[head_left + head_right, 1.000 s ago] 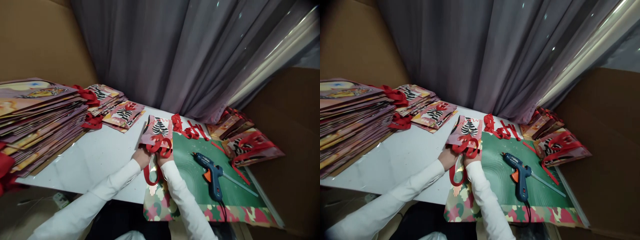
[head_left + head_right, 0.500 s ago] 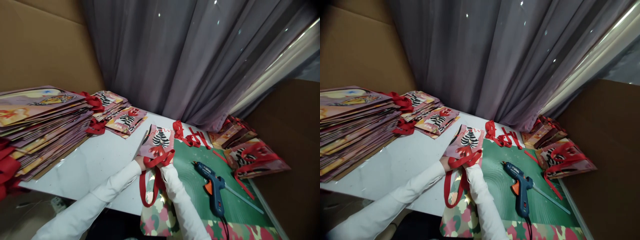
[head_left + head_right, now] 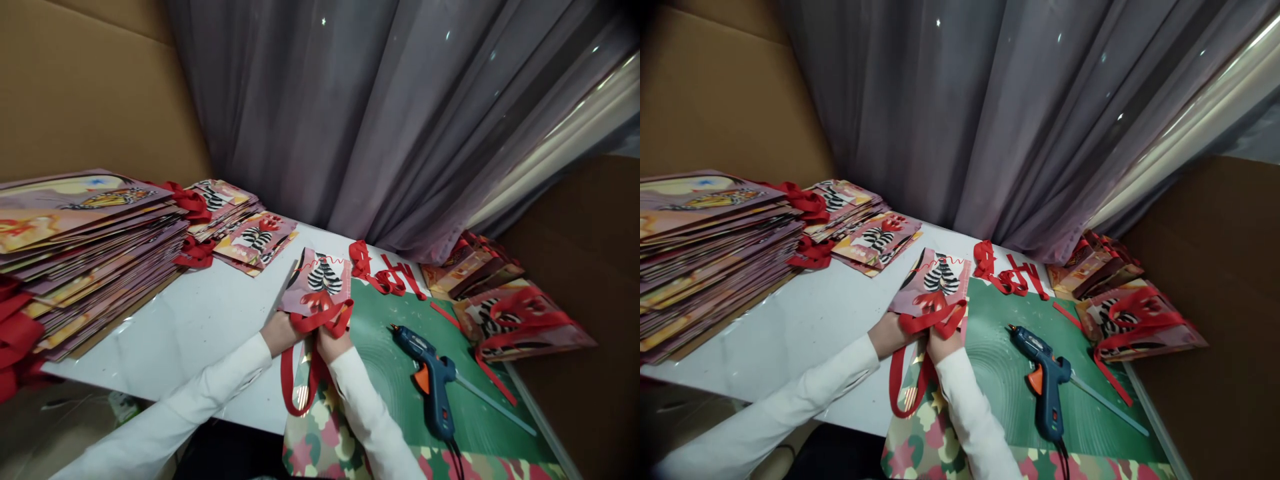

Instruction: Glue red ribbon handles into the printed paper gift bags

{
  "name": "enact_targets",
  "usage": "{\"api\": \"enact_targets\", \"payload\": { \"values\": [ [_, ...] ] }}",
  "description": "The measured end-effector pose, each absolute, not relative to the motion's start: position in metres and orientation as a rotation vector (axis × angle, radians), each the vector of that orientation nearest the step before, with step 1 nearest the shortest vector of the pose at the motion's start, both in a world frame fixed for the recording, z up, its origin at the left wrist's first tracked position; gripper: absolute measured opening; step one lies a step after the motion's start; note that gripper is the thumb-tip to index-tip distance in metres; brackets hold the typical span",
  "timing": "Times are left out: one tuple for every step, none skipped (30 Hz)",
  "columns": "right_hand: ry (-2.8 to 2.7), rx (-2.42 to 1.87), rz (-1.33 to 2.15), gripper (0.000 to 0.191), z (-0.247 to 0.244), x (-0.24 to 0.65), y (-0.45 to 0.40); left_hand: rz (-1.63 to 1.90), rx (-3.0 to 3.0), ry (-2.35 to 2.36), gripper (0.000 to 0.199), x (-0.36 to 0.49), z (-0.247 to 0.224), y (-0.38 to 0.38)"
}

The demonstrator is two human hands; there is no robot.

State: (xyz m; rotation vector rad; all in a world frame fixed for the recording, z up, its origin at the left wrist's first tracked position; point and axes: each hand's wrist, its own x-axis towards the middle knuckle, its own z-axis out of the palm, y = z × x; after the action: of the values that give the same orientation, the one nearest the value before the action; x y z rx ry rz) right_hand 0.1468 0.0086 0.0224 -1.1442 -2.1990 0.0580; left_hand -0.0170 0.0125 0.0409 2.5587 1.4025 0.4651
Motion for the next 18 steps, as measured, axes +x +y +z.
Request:
{"api": "enact_targets", "payload": {
  "values": [
    [-2.231, -1.116, 0.029, 0.036, 0.026, 0.155, -0.001, 0.456, 2.572, 1.376, 0.029, -0.019, 0.045, 0.012],
    [-2.268, -1.085, -0.017, 0.041, 0.031, 0.163, -0.009, 0.452, 2.589, 1.358, 0.029, -0.021, 0.051, 0.011],
    [-2.304, -1.053, -0.087, 0.047, 0.037, 0.172, -0.017, 0.451, 2.630, 1.336, 0.031, -0.023, 0.058, 0.010],
    [-2.329, -1.030, -0.202, 0.051, 0.044, 0.180, -0.023, 0.460, 2.694, 1.308, 0.035, -0.024, 0.066, 0.009],
    [-2.328, -1.015, -0.333, 0.051, 0.051, 0.187, -0.027, 0.480, 2.778, 1.269, 0.039, -0.025, 0.076, 0.008],
    [-2.308, -1.006, -0.466, 0.049, 0.058, 0.194, -0.029, 0.513, 2.876, 1.217, 0.040, -0.025, 0.086, 0.006],
    [-2.272, -1.005, -0.574, 0.045, 0.066, 0.200, -0.028, 0.552, 2.960, 1.164, 0.038, -0.025, 0.096, 0.003],
    [-2.228, -1.003, -0.643, 0.039, 0.073, 0.204, -0.027, 0.584, 3.019, 1.118, 0.036, -0.026, 0.106, 0.000],
    [-2.194, -1.002, -0.678, 0.035, 0.081, 0.208, -0.024, 0.603, 3.041, 1.100, 0.033, -0.027, 0.116, -0.003],
    [-2.175, -1.001, -0.686, 0.032, 0.088, 0.211, -0.021, 0.603, 3.043, 1.090, 0.031, -0.029, 0.126, -0.007],
    [-2.162, -1.003, -0.680, 0.031, 0.095, 0.212, -0.019, 0.595, 3.032, 1.074, 0.030, -0.033, 0.135, -0.012],
    [-2.149, -1.004, -0.669, 0.030, 0.102, 0.213, -0.018, 0.593, 3.008, 1.046, 0.028, -0.037, 0.145, -0.018],
    [-2.132, -1.010, -0.654, 0.030, 0.109, 0.212, -0.019, 0.602, 2.975, 0.998, 0.027, -0.043, 0.154, -0.025],
    [-2.110, -1.016, -0.633, 0.029, 0.116, 0.211, -0.021, 0.638, 2.933, 0.930, 0.026, -0.049, 0.162, -0.032],
    [-2.086, -1.019, -0.604, 0.029, 0.123, 0.209, -0.024, 0.704, 2.874, 0.869, 0.029, -0.057, 0.169, -0.040],
    [-2.065, -1.012, -0.569, 0.029, 0.130, 0.207, -0.029, 0.797, 2.808, 0.810, 0.036, -0.065, 0.174, -0.047],
    [-2.054, -0.995, -0.526, 0.028, 0.136, 0.205, -0.034, 0.917, 2.714, 0.786, 0.040, -0.074, 0.177, -0.054],
    [-2.050, -0.972, -0.477, 0.028, 0.142, 0.202, -0.040, 1.095, 2.578, 0.791, 0.039, -0.082, 0.177, -0.059]
  ]
}}
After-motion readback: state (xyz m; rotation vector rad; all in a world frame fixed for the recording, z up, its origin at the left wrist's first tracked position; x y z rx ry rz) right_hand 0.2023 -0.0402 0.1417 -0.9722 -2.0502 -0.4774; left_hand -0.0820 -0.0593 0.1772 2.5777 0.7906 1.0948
